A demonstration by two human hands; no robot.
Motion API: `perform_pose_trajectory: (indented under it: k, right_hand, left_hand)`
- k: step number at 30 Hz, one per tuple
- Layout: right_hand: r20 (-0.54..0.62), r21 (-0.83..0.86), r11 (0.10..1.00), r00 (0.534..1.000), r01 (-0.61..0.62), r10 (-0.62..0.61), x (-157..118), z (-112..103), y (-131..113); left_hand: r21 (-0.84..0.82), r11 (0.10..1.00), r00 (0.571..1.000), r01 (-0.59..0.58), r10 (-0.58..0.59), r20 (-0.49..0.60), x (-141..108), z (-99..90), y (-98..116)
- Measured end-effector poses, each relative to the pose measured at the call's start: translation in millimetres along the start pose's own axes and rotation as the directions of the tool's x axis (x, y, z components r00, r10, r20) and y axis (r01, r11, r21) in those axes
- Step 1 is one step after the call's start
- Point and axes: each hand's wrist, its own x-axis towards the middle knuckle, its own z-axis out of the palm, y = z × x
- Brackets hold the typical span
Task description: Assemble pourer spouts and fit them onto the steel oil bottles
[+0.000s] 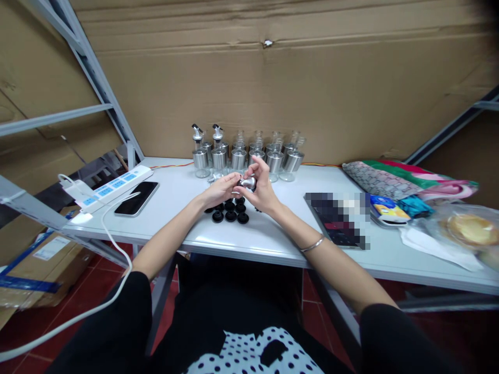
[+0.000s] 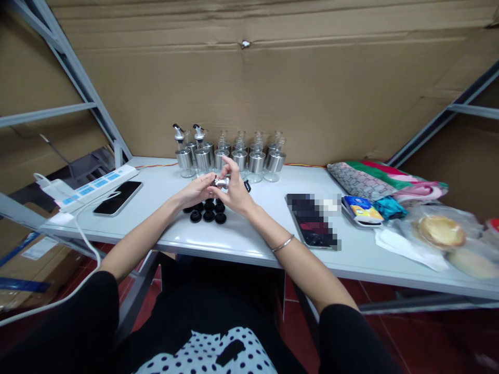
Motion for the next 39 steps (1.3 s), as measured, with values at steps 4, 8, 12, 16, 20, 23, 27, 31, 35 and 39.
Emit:
perform_pose_trajectory:
  k: [4, 8, 12, 16, 20, 23, 27, 31, 35, 39]
  right_hand:
    - [-0.006, 0.011, 1.0, 1.0, 0.011, -0.011, 0, 0, -1]
    - [0.018, -0.006, 0.999, 0.999, 0.033, -0.033, 0, -1, -2]
    - [0.004, 0.016, 0.994, 0.994, 0.11, -0.11, 0, -1, -4]
    - [0.004, 0.014, 0.976, 0.976, 0.219, -0.219, 0, 0, -7]
    - [-0.029, 0.022, 0.946, 0.946, 0.324, -0.323, 2, 0, -10]
    - [-0.053, 0.038, 0.933, 0.934, 0.357, -0.354, 4, 1, -13]
    - [-0.078, 0.064, 0.93, 0.931, 0.361, -0.356, 4, 2, -16]
    - [-0.076, 0.088, 0.933, 0.936, 0.349, -0.343, 2, 3, -18]
    - [-0.096, 0.111, 0.924, 0.929, 0.366, -0.357, 1, 5, -20]
    - [-0.101, 0.109, 0.918, 0.923, 0.382, -0.372, 0, 5, -23]
  left_hand:
    - [-0.013, 1.0, 1.0, -0.002, 0.002, 0.017, -1, -0.7, -1]
    - [-0.038, 0.999, 1.0, -0.004, 0.005, 0.021, -1, 0.2, -1]
    - [-0.147, 0.981, 0.991, 0.127, -0.121, 0.053, -1, -0.5, 1]
    - [-0.208, 0.954, 0.975, 0.218, -0.202, 0.096, -3, -3.6, 4]
    - [-0.205, 0.952, 0.969, 0.225, -0.197, 0.147, -3, -5.7, 6]
    - [-0.223, 0.948, 0.969, 0.226, -0.196, 0.149, -3, -5.4, 5]
    - [-0.243, 0.942, 0.971, 0.232, -0.209, 0.114, -1, -5.7, 3]
    - [-0.245, 0.944, 0.974, 0.221, -0.202, 0.098, -1, -9.6, 0]
    - [-0.26, 0.939, 0.973, 0.225, -0.204, 0.106, -1, -15.2, -5]
    - [-0.208, 0.96, 0.981, 0.19, -0.176, 0.084, -1, -19.4, -9]
